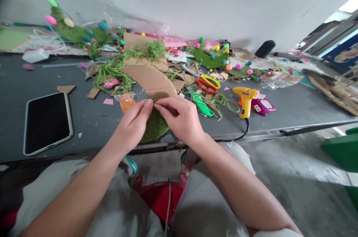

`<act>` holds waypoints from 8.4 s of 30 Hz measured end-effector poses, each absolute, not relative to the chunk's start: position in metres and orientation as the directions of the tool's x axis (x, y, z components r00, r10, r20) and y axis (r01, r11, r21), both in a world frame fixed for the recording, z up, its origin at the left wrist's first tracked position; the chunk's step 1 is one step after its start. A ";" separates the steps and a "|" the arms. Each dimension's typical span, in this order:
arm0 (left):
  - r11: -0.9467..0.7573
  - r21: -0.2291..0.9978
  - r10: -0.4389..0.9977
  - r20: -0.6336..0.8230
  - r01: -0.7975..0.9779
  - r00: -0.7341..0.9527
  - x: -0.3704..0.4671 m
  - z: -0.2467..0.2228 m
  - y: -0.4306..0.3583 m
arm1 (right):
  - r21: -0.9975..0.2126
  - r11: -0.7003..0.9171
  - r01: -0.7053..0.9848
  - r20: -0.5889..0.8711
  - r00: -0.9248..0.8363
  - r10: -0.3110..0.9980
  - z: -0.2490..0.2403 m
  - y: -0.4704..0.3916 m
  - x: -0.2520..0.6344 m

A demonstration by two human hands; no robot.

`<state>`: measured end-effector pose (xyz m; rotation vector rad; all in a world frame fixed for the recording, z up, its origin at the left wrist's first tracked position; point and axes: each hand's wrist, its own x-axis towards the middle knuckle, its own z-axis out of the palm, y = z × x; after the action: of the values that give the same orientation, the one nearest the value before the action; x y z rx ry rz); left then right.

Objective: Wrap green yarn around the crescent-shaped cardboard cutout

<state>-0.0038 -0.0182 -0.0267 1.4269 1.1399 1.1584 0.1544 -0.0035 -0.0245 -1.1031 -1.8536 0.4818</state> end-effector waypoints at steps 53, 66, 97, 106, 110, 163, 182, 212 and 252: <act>-0.259 0.862 0.629 -0.193 0.436 0.754 -0.030 -0.008 -0.020 | -0.947 0.133 0.292 -0.249 -0.930 0.272 -0.006 0.054 0.237; -0.421 0.726 0.592 -0.233 0.543 0.771 -0.019 -0.006 -0.036 | -0.865 0.102 0.492 -0.439 -0.839 0.321 -0.009 0.056 0.204; -0.013 0.972 0.987 -0.025 0.235 0.159 -0.039 -0.021 -0.019 | -0.604 0.477 0.638 0.011 -0.592 0.806 0.040 -0.035 0.188; -0.052 0.990 0.998 0.054 0.134 -0.012 -0.043 -0.026 -0.017 | -0.664 0.353 0.659 0.030 -0.448 0.894 0.026 -0.036 0.191; -0.052 0.989 0.998 0.057 0.140 -0.036 -0.044 -0.027 -0.018 | -0.764 0.277 0.582 0.015 -0.413 0.910 0.022 -0.034 0.193; -0.023 0.829 0.466 -0.486 0.559 0.739 -0.023 -0.006 -0.025 | -0.826 0.371 0.425 -0.185 -0.825 0.534 -0.009 0.049 0.211; -0.085 0.928 0.953 -0.031 0.364 0.301 -0.040 -0.032 -0.011 | -0.403 0.588 0.701 -0.007 -0.646 0.764 0.043 -0.055 0.199; -0.293 0.808 0.766 -0.121 0.511 0.631 -0.066 0.000 -0.029 | -0.024 0.095 0.995 -0.112 -0.097 0.989 0.033 -0.021 0.236; -0.166 0.887 0.965 0.236 0.432 -0.114 -0.028 -0.034 -0.019 | -0.900 0.130 0.417 0.033 -0.231 0.972 -0.014 -0.018 0.189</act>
<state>-0.0281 -0.0189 -0.0344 1.6105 1.5526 1.2569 0.1887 -0.0183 -0.0144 -1.3490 -1.7433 1.0615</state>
